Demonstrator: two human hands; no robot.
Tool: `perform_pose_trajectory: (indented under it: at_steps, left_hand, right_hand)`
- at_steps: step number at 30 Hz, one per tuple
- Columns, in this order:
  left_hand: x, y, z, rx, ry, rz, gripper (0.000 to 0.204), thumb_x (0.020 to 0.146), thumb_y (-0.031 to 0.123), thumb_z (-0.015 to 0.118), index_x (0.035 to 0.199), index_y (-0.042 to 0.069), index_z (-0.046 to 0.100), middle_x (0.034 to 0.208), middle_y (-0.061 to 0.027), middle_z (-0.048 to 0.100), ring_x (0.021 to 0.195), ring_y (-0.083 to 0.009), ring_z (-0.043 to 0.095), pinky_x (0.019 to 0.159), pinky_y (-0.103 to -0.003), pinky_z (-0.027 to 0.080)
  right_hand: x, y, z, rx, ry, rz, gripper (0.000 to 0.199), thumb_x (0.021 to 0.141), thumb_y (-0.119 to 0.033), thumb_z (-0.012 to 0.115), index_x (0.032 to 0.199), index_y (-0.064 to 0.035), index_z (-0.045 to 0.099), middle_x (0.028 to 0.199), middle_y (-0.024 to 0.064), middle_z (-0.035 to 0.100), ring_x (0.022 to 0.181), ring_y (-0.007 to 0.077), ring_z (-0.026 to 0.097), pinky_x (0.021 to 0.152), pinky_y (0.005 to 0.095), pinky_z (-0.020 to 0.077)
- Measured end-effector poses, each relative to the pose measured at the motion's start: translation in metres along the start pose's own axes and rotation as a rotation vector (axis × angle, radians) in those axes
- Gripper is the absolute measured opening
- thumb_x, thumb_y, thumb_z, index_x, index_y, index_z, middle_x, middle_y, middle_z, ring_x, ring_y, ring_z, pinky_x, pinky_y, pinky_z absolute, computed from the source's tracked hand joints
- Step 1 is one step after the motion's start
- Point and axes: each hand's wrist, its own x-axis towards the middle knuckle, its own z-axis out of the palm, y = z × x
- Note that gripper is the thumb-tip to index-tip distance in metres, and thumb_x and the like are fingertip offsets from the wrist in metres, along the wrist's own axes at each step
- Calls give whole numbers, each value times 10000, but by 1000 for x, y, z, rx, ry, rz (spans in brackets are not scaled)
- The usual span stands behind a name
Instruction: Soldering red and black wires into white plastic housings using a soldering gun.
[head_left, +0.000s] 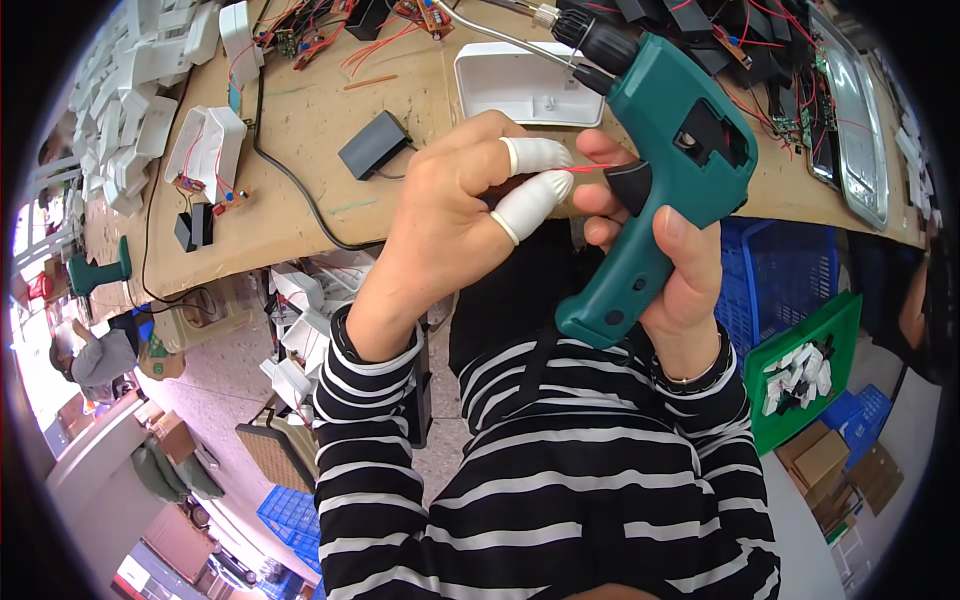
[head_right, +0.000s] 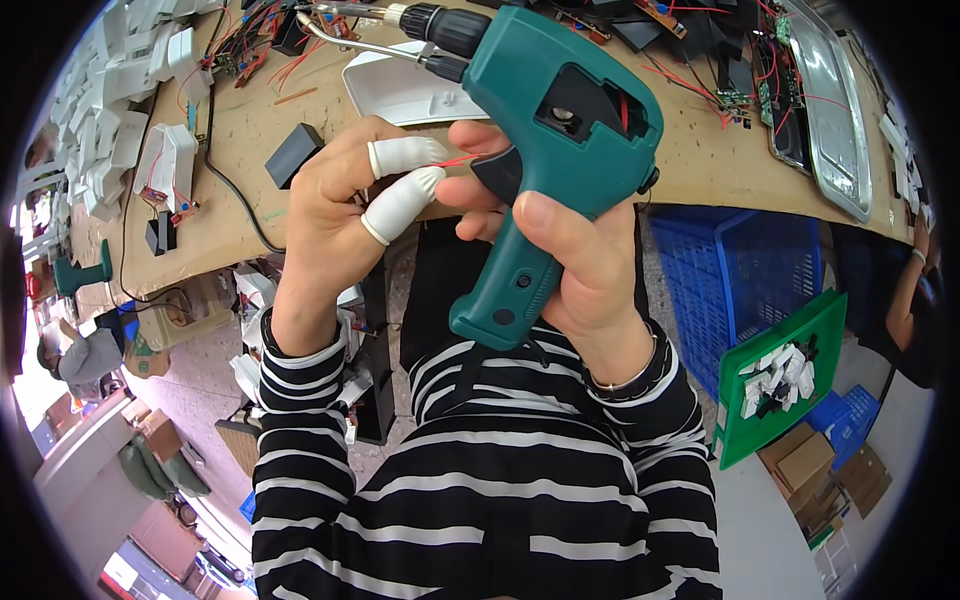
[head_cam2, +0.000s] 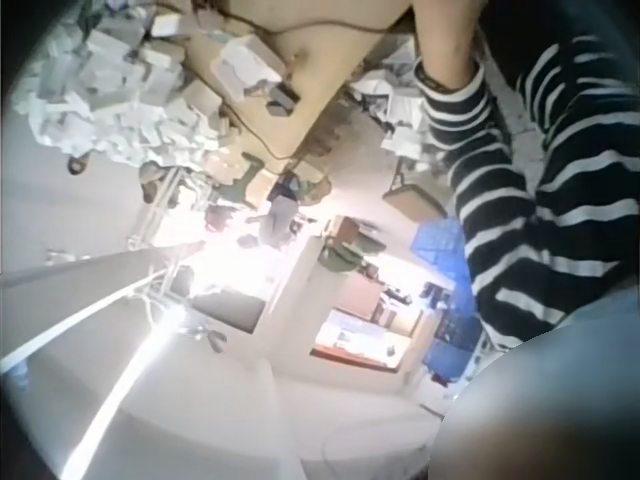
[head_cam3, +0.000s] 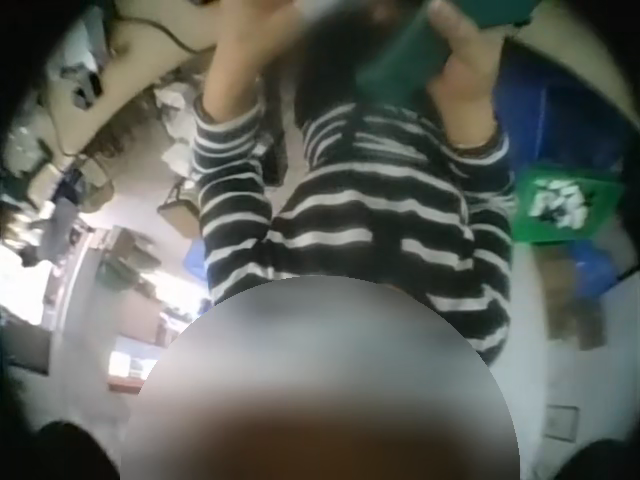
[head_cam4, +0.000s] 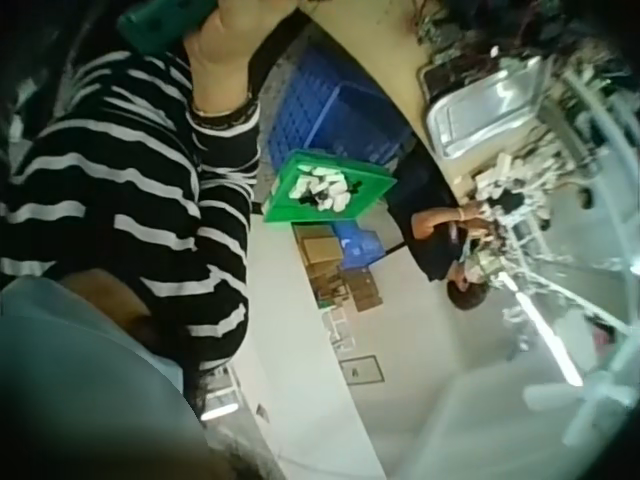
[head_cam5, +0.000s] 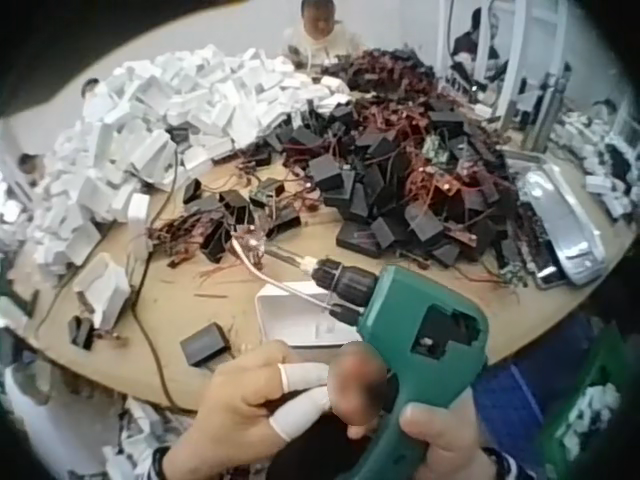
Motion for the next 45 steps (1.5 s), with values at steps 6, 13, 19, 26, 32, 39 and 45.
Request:
perform_pose_trajectory:
  at_steps: [6, 13, 19, 26, 32, 39, 45]
  left_hand:
    - [-1, 1, -2, 14, 29, -66, 136, 729, 21, 648, 865, 24, 650, 707, -53, 550, 580, -130, 507, 507, -240, 388]
    - [-3, -2, -9, -102, -23, -65, 160, 764, -17, 623, 922, -14, 646, 807, -50, 559, 640, -86, 531, 540, -201, 417]
    - [3, 6, -11, -136, 3, -237, 154, 739, 37, 653, 893, 27, 655, 774, -55, 583, 619, -118, 535, 549, -227, 420]
    - [1, 3, -8, -211, -38, -194, 104, 774, 30, 614, 873, 13, 587, 804, -63, 563, 634, -123, 522, 565, -231, 419]
    - [0, -1, -5, -95, -34, 15, 106, 814, 18, 556, 911, 14, 513, 818, -78, 536, 676, -193, 519, 614, -266, 430]
    - [-5, -2, -1, -147, 23, -22, 115, 804, 15, 564, 905, 12, 509, 821, -95, 555, 738, -225, 550, 645, -292, 441]
    - [-3, -1, -1, -58, 20, 58, 114, 789, 3, 569, 880, 10, 500, 814, -108, 547, 721, -251, 534, 642, -304, 435]
  right_hand:
    - [-1, -3, 5, -5, 109, -5, 603, 828, -213, 556, 1289, 55, 276, 1223, 267, 425, 1019, 287, 562, 788, 312, 520]
    - [-10, -17, -4, -141, 91, -311, 591, 785, -100, 582, 1270, 58, 283, 1153, 274, 473, 899, 317, 606, 723, 365, 535]
    - [-11, -24, 22, -606, 181, -385, 643, 675, 24, 614, 1254, 19, 333, 1133, 239, 502, 812, 214, 615, 708, 285, 496]
    - [-1, -31, 23, -928, 27, -552, 583, 693, 72, 580, 1233, 28, 363, 1131, 234, 505, 815, 214, 613, 713, 286, 500]
    - [11, -27, 28, -1119, -165, -627, 551, 707, 100, 557, 1220, 80, 356, 1151, 227, 499, 885, 243, 610, 781, 322, 502]
    - [10, -19, 28, -917, -20, -474, 511, 710, 106, 560, 1189, 73, 386, 1115, 210, 520, 882, 229, 610, 764, 318, 505]
    - [13, -19, 31, -975, -12, -504, 479, 707, 112, 561, 1158, 65, 405, 1115, 208, 514, 813, 196, 615, 736, 308, 510]
